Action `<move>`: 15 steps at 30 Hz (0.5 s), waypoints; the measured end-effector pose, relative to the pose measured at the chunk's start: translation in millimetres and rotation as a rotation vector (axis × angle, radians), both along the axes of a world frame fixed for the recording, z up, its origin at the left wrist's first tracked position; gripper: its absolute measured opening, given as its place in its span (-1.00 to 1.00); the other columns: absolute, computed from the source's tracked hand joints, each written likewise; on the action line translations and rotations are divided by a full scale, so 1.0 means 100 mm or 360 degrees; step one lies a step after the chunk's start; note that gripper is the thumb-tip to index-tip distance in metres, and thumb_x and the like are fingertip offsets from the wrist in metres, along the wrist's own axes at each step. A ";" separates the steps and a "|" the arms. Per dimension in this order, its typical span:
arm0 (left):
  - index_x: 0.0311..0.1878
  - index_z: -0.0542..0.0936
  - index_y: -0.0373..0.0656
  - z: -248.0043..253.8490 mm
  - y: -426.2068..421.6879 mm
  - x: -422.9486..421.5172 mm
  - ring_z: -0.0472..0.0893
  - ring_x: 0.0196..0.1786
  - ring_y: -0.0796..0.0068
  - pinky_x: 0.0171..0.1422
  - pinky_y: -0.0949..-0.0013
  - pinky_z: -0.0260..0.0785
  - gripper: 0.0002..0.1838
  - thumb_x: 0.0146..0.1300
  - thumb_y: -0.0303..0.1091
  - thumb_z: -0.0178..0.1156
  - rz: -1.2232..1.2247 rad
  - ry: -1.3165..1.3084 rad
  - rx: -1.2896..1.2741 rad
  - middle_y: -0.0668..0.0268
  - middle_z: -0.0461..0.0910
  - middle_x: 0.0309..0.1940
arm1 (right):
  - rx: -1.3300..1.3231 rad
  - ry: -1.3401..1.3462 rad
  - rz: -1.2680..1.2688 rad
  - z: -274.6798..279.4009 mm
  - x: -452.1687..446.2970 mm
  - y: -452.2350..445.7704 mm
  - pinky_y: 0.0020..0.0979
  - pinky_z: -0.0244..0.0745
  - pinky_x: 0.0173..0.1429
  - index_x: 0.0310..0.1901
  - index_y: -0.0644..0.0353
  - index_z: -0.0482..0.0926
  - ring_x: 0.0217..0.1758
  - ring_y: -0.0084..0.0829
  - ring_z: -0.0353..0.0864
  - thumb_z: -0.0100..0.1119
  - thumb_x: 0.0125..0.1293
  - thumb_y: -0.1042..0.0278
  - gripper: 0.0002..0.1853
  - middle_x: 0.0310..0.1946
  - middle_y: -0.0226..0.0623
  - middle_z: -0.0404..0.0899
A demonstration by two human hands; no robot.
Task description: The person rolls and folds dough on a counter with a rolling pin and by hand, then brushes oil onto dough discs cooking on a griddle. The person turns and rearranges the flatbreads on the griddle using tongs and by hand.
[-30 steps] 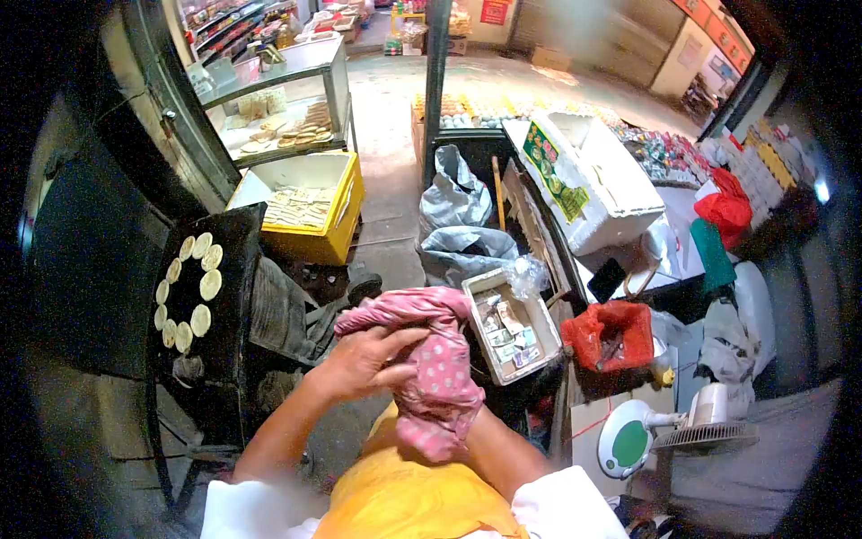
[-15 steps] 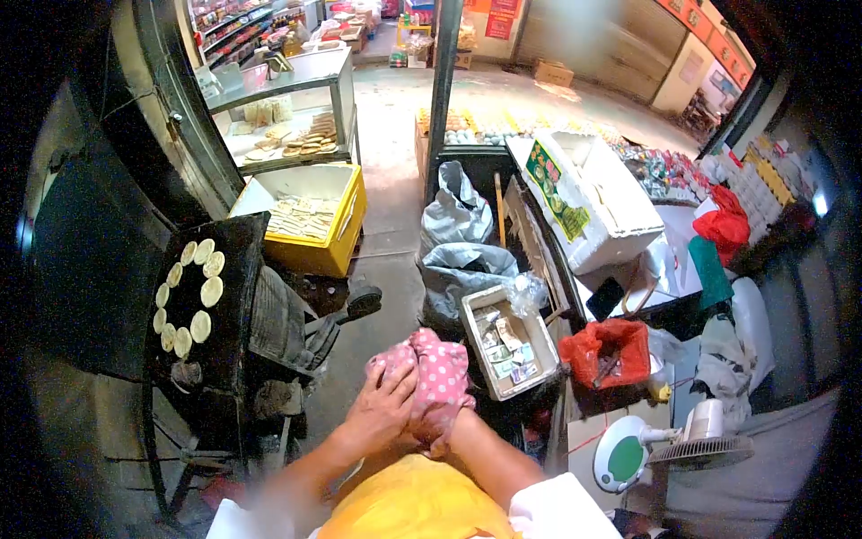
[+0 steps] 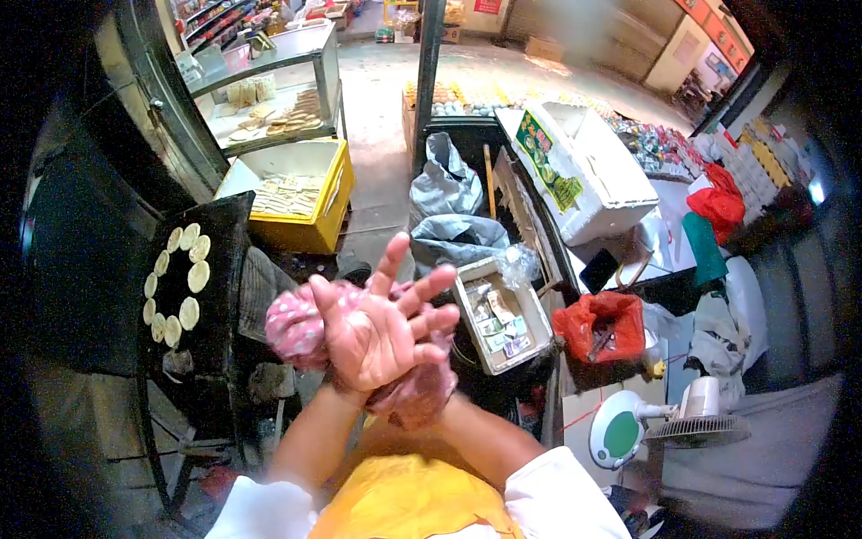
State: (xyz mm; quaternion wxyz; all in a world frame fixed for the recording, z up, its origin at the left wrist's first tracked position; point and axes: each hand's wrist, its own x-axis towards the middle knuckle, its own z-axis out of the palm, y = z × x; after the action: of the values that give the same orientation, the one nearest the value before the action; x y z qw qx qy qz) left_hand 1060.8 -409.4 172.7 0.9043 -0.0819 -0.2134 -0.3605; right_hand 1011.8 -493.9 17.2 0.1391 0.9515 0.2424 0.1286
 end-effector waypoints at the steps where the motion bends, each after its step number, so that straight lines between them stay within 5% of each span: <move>1: 0.63 0.04 0.28 0.06 -0.05 0.04 0.28 0.50 -0.20 0.32 -0.33 0.39 0.00 0.24 0.61 -0.10 0.0055 -0.0010 0.0019 -0.07 0.07 0.58 | 0.0121 0.0130 0.0010 0.03 -0.09 0.05 -0.30 0.42 0.03 0.39 0.03 0.34 0.06 -0.39 0.54 -0.18 0.57 0.17 -0.57 0.08 -0.33 0.53; 5: 0.54 0.23 0.09 0.08 -0.22 0.25 0.51 0.34 -0.04 0.29 -0.17 0.44 -0.12 0.36 0.50 -0.10 0.0263 0.0129 0.0278 0.02 0.44 0.39 | 0.0405 0.0453 0.0139 0.05 -0.46 0.20 -0.31 0.38 0.13 0.38 0.06 0.35 0.14 -0.38 0.49 -0.21 0.57 0.16 -0.57 0.14 -0.32 0.50; 6: 0.47 0.30 -0.02 0.17 -0.26 0.29 0.62 0.19 0.04 0.24 0.01 0.50 -0.20 0.44 0.42 -0.17 0.0535 -0.0016 0.0816 0.09 0.59 0.20 | 0.0438 0.0505 0.0172 0.08 -0.54 0.21 -0.31 0.37 0.15 0.37 0.06 0.35 0.16 -0.38 0.48 -0.21 0.57 0.16 -0.57 0.15 -0.31 0.50; 7: 0.39 0.40 -0.08 0.17 -0.34 0.38 0.66 0.10 0.17 0.16 0.12 0.52 -0.36 0.49 0.20 0.01 0.0850 -0.0359 0.1201 0.14 0.63 0.13 | 0.0457 0.0551 0.0185 0.07 -0.61 0.22 -0.31 0.36 0.18 0.37 0.07 0.35 0.18 -0.37 0.47 -0.22 0.57 0.16 -0.57 0.16 -0.31 0.49; 9: 0.26 0.52 -0.13 0.13 -0.39 0.52 0.68 -0.03 0.18 0.11 0.13 0.50 -0.53 0.39 -0.11 0.24 0.2153 -0.1494 0.2008 0.14 0.65 0.06 | 0.0465 0.0602 0.0183 0.09 -0.63 0.17 -0.31 0.34 0.23 0.36 0.09 0.36 0.22 -0.37 0.45 -0.23 0.57 0.16 -0.56 0.19 -0.30 0.47; 10: 0.17 0.59 -0.12 0.13 -0.33 0.60 0.65 -0.05 0.17 0.15 0.09 0.46 -0.57 0.22 -0.33 0.35 0.2679 -0.2032 0.2188 0.16 0.65 0.00 | 0.0455 0.0582 0.0144 0.12 -0.61 0.13 -0.31 0.34 0.25 0.36 0.09 0.36 0.24 -0.37 0.44 -0.24 0.57 0.15 -0.56 0.21 -0.30 0.47; 11: 0.17 0.59 -0.09 0.07 -0.27 0.60 0.62 0.01 0.16 0.27 0.01 0.39 -0.57 0.21 -0.32 0.32 0.2852 -0.2353 0.2362 0.21 0.63 -0.02 | 0.0426 0.0554 0.0095 0.17 -0.55 0.08 -0.31 0.33 0.28 0.35 0.10 0.36 0.26 -0.36 0.43 -0.24 0.57 0.15 -0.56 0.22 -0.30 0.46; 15: 0.23 0.57 -0.07 -0.52 -0.07 0.19 0.50 0.27 0.18 0.44 -0.10 0.23 -0.51 0.19 -0.33 0.33 0.2509 -0.2525 0.2753 0.25 0.57 0.15 | -0.0093 0.0267 -0.0365 0.74 -0.11 -0.20 -0.32 0.29 0.38 0.34 0.13 0.37 0.34 -0.35 0.39 -0.27 0.57 0.14 -0.56 0.27 -0.28 0.43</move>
State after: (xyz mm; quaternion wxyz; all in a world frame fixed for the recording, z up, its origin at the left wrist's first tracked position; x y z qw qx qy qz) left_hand 1079.8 -416.8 121.2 0.2714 0.8509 -0.3619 0.2672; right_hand 1000.4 -514.3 90.9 0.1596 0.9759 0.1464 0.0247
